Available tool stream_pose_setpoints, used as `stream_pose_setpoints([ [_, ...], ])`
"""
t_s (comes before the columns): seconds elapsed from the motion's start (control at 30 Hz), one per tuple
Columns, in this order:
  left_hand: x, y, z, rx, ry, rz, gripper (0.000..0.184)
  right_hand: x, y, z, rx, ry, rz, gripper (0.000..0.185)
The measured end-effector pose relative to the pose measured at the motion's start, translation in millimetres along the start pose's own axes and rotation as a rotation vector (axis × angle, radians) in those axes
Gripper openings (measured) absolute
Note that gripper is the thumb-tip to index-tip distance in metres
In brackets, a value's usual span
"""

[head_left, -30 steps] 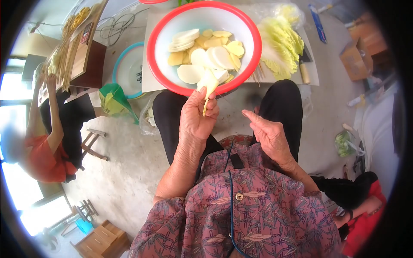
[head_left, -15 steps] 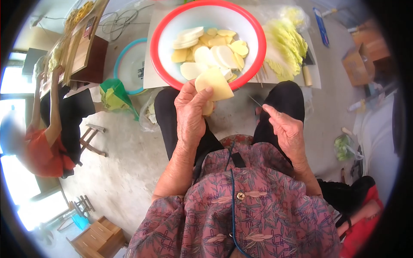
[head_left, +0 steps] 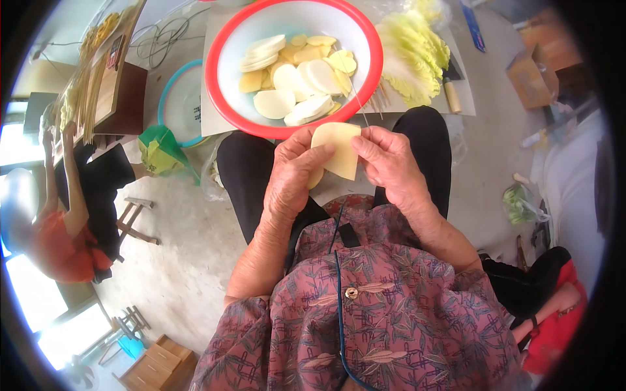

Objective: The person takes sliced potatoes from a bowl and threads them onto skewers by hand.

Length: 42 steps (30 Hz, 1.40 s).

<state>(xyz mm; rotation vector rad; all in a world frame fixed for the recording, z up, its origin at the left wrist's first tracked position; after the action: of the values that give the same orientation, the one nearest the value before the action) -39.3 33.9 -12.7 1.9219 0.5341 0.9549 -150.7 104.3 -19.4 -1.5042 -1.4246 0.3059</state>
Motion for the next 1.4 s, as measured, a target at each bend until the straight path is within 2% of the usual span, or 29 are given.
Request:
stream_pose_setpoints([
  [0.1, 4.3, -0.9, -4.4, 0.017, -0.01, -0.03, 0.026, -0.3, 0.0, -4.5, -0.061, 0.042, 0.049, 0.022],
  [0.27, 3.1, -10.5, 1.8, 0.063, 0.113, -0.001, 0.026, -0.5, -6.1, -4.4, -0.012, 0.066, 0.052, 0.025],
  [0.33, 2.1, -7.6, 8.5, 0.102, 0.151, -0.002, 0.025, 6.5, -31.7, -5.2, 0.256, 0.083, 0.27, 0.028],
  [0.43, -5.3, -8.9, 21.2, 0.264, 0.112, 0.014, 0.018, 22.2, -47.1, 1.6, 0.431, 0.023, 0.345, 0.03],
  [0.47, -9.2, -14.1, 23.1, 0.397, 0.062, 0.032, 0.015, 28.1, -50.9, 5.7, 0.494, 0.026, 0.484, 0.027],
  [0.53, -11.3, -13.3, 23.4, 0.61, -0.004, 0.056, 0.015, 38.7, -49.1, 12.7, 0.583, 0.007, 0.497, 0.026],
  [0.57, -13.1, -13.0, 27.9, 0.609, 0.002, 0.053, 0.015, 43.6, -48.1, 13.6, 0.673, -0.008, 0.511, 0.026],
  [0.6, -14.7, -12.4, 25.0, 0.717, -0.085, 0.062, 0.015, 45.6, -42.9, 16.4, 0.684, -0.017, 0.446, 0.027],
  [0.67, -15.9, -13.3, 21.6, 0.908, -0.19, 0.085, 0.014, 48.1, -38.2, 14.9, 0.73, -0.061, 0.491, 0.027],
  [0.77, -16.4, -11.6, 19.1, 0.984, -0.245, 0.098, 0.014, 50.6, -38.2, 5.3, 0.779, -0.104, 0.507, 0.026],
  [1.4, -10.5, -14.2, 16.6, 1.0, -0.265, 0.146, 0.016, 47.9, -31.1, -4.8, 0.765, -0.152, 0.526, 0.027],
])
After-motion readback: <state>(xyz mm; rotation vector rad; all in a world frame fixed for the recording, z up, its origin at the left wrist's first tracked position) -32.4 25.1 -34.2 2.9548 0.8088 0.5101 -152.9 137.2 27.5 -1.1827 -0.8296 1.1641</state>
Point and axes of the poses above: each hand's wrist, its own x-axis away from the middle knuckle, its own z-axis out of the back of the hand, y = z × x, the point moved 9 cm from there along -x, towards the middle knuckle, and after that the axes turned 9 degrees about -x, right-handed, at the moved point
